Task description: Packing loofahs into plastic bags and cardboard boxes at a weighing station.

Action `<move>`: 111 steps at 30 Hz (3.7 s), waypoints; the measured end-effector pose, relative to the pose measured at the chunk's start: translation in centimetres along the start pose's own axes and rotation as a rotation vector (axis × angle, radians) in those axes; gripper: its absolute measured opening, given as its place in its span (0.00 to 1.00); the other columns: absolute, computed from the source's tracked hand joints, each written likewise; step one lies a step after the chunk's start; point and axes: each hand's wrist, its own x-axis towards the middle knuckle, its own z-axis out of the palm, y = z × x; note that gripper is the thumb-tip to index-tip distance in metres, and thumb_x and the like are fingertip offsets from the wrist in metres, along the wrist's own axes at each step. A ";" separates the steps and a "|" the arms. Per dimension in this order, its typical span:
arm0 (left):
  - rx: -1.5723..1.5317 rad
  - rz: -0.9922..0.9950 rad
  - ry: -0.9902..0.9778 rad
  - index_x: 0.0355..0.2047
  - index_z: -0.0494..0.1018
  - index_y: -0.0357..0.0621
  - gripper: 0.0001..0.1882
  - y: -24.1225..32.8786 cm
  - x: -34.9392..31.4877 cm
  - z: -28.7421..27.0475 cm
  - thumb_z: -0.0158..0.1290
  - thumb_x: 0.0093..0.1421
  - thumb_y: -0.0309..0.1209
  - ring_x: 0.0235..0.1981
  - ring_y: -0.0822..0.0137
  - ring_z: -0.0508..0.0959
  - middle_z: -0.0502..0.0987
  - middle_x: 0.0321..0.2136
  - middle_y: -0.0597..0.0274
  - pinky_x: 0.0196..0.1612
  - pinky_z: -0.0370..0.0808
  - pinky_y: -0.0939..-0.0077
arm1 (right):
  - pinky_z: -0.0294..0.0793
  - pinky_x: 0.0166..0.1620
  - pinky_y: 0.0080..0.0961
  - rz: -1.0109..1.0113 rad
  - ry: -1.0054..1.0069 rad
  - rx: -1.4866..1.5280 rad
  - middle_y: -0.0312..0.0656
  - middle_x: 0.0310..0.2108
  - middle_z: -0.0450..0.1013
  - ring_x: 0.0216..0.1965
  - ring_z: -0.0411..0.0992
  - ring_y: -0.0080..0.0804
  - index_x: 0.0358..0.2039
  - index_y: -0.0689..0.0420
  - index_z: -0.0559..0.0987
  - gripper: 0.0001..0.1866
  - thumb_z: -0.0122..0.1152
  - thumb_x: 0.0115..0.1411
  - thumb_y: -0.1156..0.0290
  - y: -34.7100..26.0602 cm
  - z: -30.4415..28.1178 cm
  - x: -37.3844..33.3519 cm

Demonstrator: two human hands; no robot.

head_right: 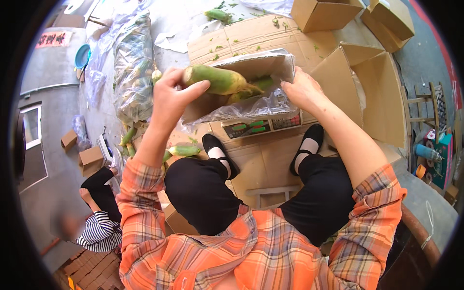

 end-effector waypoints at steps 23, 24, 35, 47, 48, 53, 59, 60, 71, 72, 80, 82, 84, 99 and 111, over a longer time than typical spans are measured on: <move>-0.219 -0.233 0.254 0.37 0.75 0.42 0.11 1.9 -2.2 -6.8 0.54 0.56 0.34 0.19 0.82 0.67 0.73 0.22 0.70 0.20 0.63 0.87 | 0.62 0.53 0.30 -0.060 0.132 0.284 0.48 0.50 0.67 0.52 0.64 0.35 0.55 0.60 0.66 0.34 0.54 0.56 0.47 2.1 -3.3 -1.6; -0.322 -0.245 0.310 0.36 0.75 0.45 0.10 1.2 -2.8 -7.2 0.54 0.57 0.35 0.19 0.82 0.67 0.72 0.21 0.71 0.19 0.63 0.88 | 0.63 0.52 0.30 -0.047 0.125 0.292 0.47 0.50 0.68 0.51 0.65 0.34 0.55 0.60 0.66 0.33 0.54 0.56 0.48 2.3 -3.4 -1.8; -0.403 -0.578 0.360 0.40 0.73 0.47 0.18 -10.1 -3.2 -6.5 0.56 0.55 0.45 0.34 0.74 0.70 0.73 0.32 0.68 0.36 0.70 0.71 | 0.64 0.49 0.31 0.119 -0.022 0.368 0.40 0.54 0.64 0.52 0.63 0.31 0.56 0.52 0.64 0.31 0.48 0.59 0.46 3.6 -2.9 -1.4; -0.486 -0.897 -0.123 0.48 0.67 0.45 0.33 -13.5 -2.4 -3.7 0.49 0.54 0.58 0.39 0.63 0.74 0.72 0.43 0.59 0.41 0.72 0.56 | 0.64 0.50 0.43 0.275 -0.334 0.858 0.42 0.47 0.70 0.49 0.66 0.32 0.53 0.51 0.66 0.27 0.44 0.62 0.46 3.7 0.4 -0.6; -0.538 -0.808 -0.079 0.44 0.70 0.45 0.24 -13.3 -2.1 -3.9 0.52 0.56 0.50 0.33 0.68 0.74 0.73 0.37 0.63 0.36 0.73 0.64 | 0.66 0.47 0.39 0.256 -0.305 0.849 0.41 0.45 0.70 0.45 0.68 0.30 0.52 0.53 0.67 0.24 0.46 0.62 0.50 5.2 0.6 0.0; -0.702 -0.559 0.206 0.32 0.72 0.40 0.13 -8.4 -2.8 -6.8 0.55 0.56 0.38 0.22 0.72 0.73 0.72 0.21 0.67 0.30 0.77 0.68 | 0.73 0.34 0.26 0.185 -0.218 0.974 0.31 0.22 0.68 0.24 0.67 0.22 0.34 0.57 0.72 0.09 0.52 0.59 0.64 4.5 -2.4 0.0; -1.075 -0.213 -0.005 0.33 0.71 0.38 0.11 -2.1 -4.8 -7.3 0.48 0.61 0.34 0.36 0.62 0.77 0.76 0.28 0.57 0.44 0.73 0.63 | 0.73 0.35 0.26 -0.259 -0.296 1.404 0.33 0.23 0.66 0.26 0.67 0.23 0.35 0.60 0.71 0.13 0.47 0.63 0.62 -0.3 -6.2 -3.6; -1.053 -0.173 -0.096 0.34 0.71 0.38 0.11 -0.3 -4.9 -6.3 0.46 0.62 0.34 0.43 0.57 0.76 0.76 0.30 0.56 0.50 0.71 0.60 | 0.74 0.36 0.27 -0.375 -0.351 1.441 0.36 0.26 0.69 0.28 0.69 0.25 0.38 0.62 0.72 0.15 0.46 0.64 0.61 -1.6 -6.4 -4.2; -1.294 -0.056 -0.386 0.48 0.67 0.39 0.17 4.3 -4.9 -1.1 0.48 0.60 0.31 0.44 0.73 0.71 0.73 0.42 0.64 0.53 0.64 0.75 | 0.69 0.43 0.25 -0.730 -0.104 0.607 0.42 0.49 0.66 0.44 0.66 0.29 0.48 0.60 0.71 0.34 0.42 0.60 0.40 -12.2 0.9 -6.3; -1.312 -0.074 -0.389 0.48 0.68 0.39 0.17 4.4 -5.1 -1.7 0.49 0.59 0.30 0.43 0.74 0.72 0.73 0.41 0.65 0.52 0.64 0.76 | 0.68 0.43 0.24 -0.905 0.073 0.539 0.40 0.45 0.69 0.41 0.66 0.26 0.47 0.59 0.72 0.33 0.41 0.60 0.40 -12.7 1.3 -6.1; -0.531 -0.011 -0.427 0.37 0.77 0.40 0.11 4.3 -6.0 -3.7 0.56 0.56 0.32 0.28 0.83 0.68 0.72 0.26 0.74 0.32 0.66 0.86 | 0.64 0.38 0.18 -0.714 -0.364 0.829 0.33 0.30 0.69 0.33 0.64 0.19 0.36 0.60 0.76 0.27 0.45 0.61 0.45 -13.1 1.1 -5.8; -0.429 0.013 -0.418 0.37 0.77 0.40 0.11 3.4 -5.5 -4.3 0.56 0.56 0.32 0.28 0.82 0.68 0.72 0.25 0.73 0.32 0.66 0.86 | 0.63 0.36 0.16 -0.620 -0.389 0.671 0.31 0.31 0.70 0.32 0.63 0.16 0.37 0.59 0.78 0.21 0.52 0.60 0.52 -12.6 0.1 -5.3; -0.433 0.025 -0.384 0.36 0.78 0.41 0.11 2.5 -4.8 -4.6 0.57 0.55 0.33 0.30 0.80 0.70 0.74 0.26 0.72 0.35 0.67 0.85 | 0.63 0.34 0.15 -0.596 -0.448 0.603 0.29 0.29 0.70 0.31 0.63 0.14 0.37 0.59 0.78 0.19 0.54 0.60 0.54 -11.7 0.2 -4.9; 0.821 -0.149 0.023 0.32 0.79 0.42 0.10 -4.0 0.2 1.0 0.50 0.52 0.28 0.32 0.63 0.79 0.79 0.31 0.52 0.35 0.75 0.71 | 0.64 0.39 0.18 -0.524 -0.375 -0.007 0.32 0.29 0.69 0.31 0.65 0.22 0.27 0.59 0.77 0.07 0.51 0.56 0.73 -4.2 -3.4 -3.8; -0.772 -0.371 -0.214 0.25 0.73 0.42 0.10 0.1 -0.6 -2.4 0.52 0.58 0.35 0.10 0.81 0.57 0.66 0.15 0.73 0.14 0.54 0.88 | 0.66 0.44 0.21 -0.399 -0.562 1.030 0.42 0.41 0.72 0.41 0.68 0.24 0.38 0.63 0.75 0.11 0.49 0.59 0.71 -3.8 -3.6 -4.1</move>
